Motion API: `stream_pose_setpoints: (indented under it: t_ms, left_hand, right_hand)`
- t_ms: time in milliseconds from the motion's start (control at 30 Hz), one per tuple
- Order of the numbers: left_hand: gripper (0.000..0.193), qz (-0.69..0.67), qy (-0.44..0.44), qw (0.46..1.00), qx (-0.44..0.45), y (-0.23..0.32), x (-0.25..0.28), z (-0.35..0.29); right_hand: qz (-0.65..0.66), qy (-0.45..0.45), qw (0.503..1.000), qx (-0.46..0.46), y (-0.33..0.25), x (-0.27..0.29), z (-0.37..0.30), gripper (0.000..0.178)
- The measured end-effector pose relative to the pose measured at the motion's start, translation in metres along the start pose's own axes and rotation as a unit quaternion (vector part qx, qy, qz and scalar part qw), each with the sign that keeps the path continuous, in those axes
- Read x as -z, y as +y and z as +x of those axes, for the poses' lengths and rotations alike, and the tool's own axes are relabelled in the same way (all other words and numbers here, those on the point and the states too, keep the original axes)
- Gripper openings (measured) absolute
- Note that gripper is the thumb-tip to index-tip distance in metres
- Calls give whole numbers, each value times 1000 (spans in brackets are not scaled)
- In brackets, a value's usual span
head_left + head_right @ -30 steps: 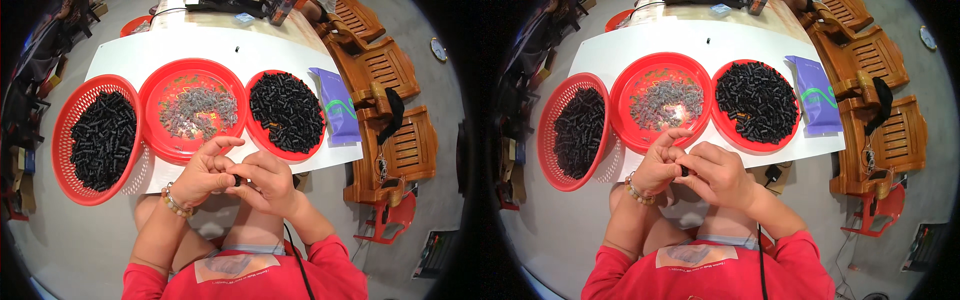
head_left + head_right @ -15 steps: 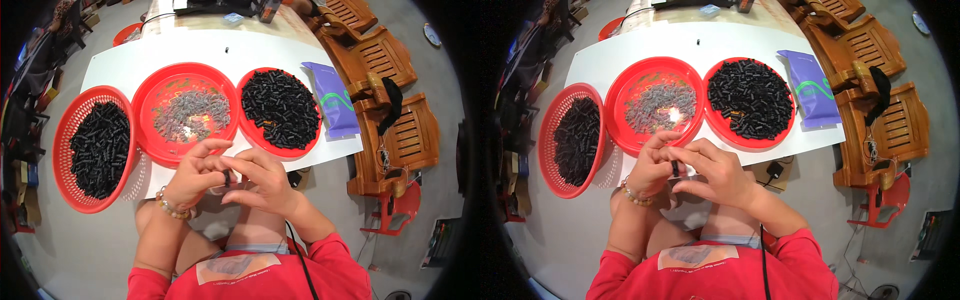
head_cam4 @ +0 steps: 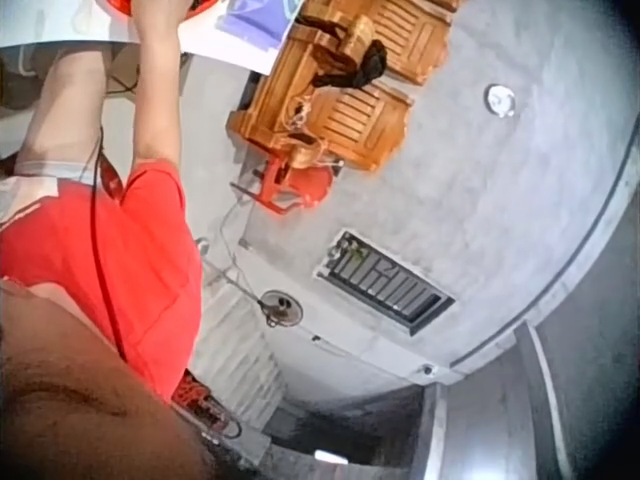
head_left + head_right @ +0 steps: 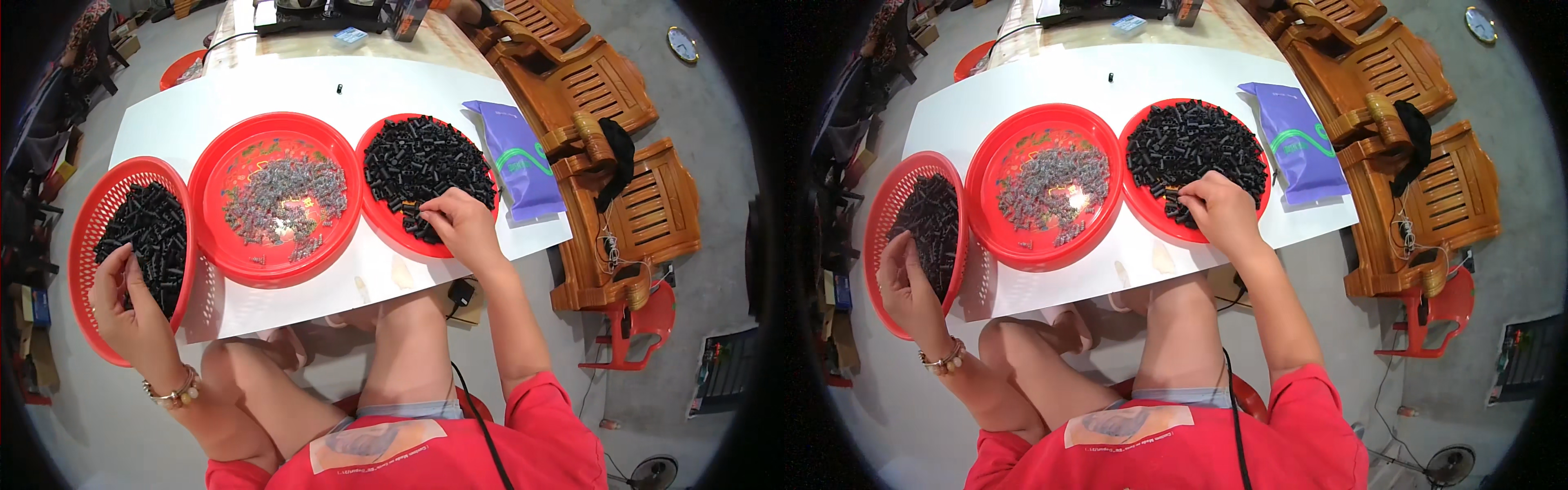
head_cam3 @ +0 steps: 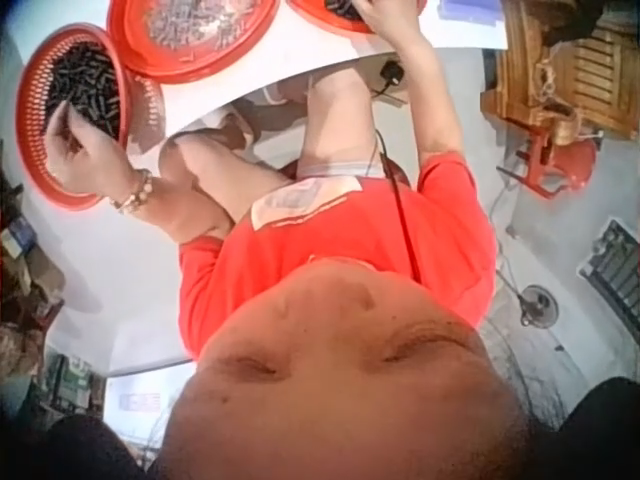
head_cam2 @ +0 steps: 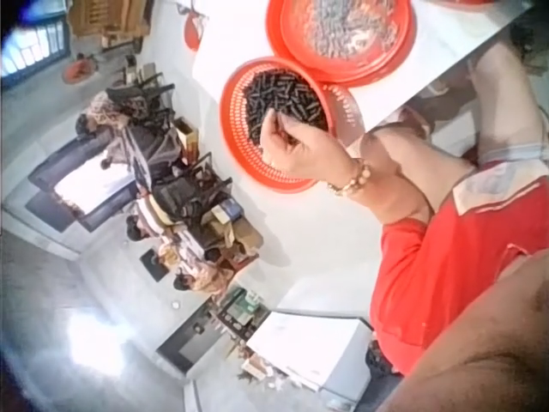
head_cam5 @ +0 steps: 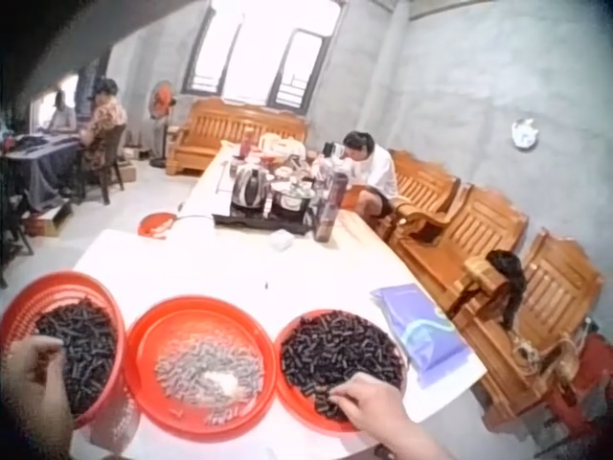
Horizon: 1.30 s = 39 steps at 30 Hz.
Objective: Assembling small black plastic components by inserting metal rings into them at a workshop table.
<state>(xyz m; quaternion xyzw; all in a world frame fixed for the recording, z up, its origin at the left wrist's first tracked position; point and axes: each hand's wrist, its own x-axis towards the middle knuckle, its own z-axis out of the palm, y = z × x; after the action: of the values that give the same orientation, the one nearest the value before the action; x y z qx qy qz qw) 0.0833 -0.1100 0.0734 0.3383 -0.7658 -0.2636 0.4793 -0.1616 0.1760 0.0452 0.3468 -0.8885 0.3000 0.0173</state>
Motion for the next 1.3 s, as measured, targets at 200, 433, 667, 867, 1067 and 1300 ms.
stream_pose_setpoints:
  t_ms: [200, 433, 667, 867, 1067, 1300]
  left_hand:
    - [14, 158, -42, 980, -115, -13, 1, 9]
    - [15, -85, -28, 986, -137, 29, -35, -22]
    - [13, -299, -323, 898, -14, 54, -75, -71]
    - [16, -365, -424, 804, 199, 46, -89, -82]
    - [17, -495, -362, 756, 229, 52, -96, -92]
    - [13, -471, -331, 787, 223, 46, -97, -93]
  right_hand:
    - [-124, -33, 991, 49, -6, -6, 15, 9]
    - [-194, -79, 976, 55, 0, -15, 24, 9]
    - [-169, -80, 980, 64, -9, -10, 23, 12]
    - [91, -70, 987, 109, -49, 0, 2, 13]
    - [147, -92, 973, 151, -83, -12, -16, 10]
    - [169, -76, 975, 120, -92, -23, -17, 7]
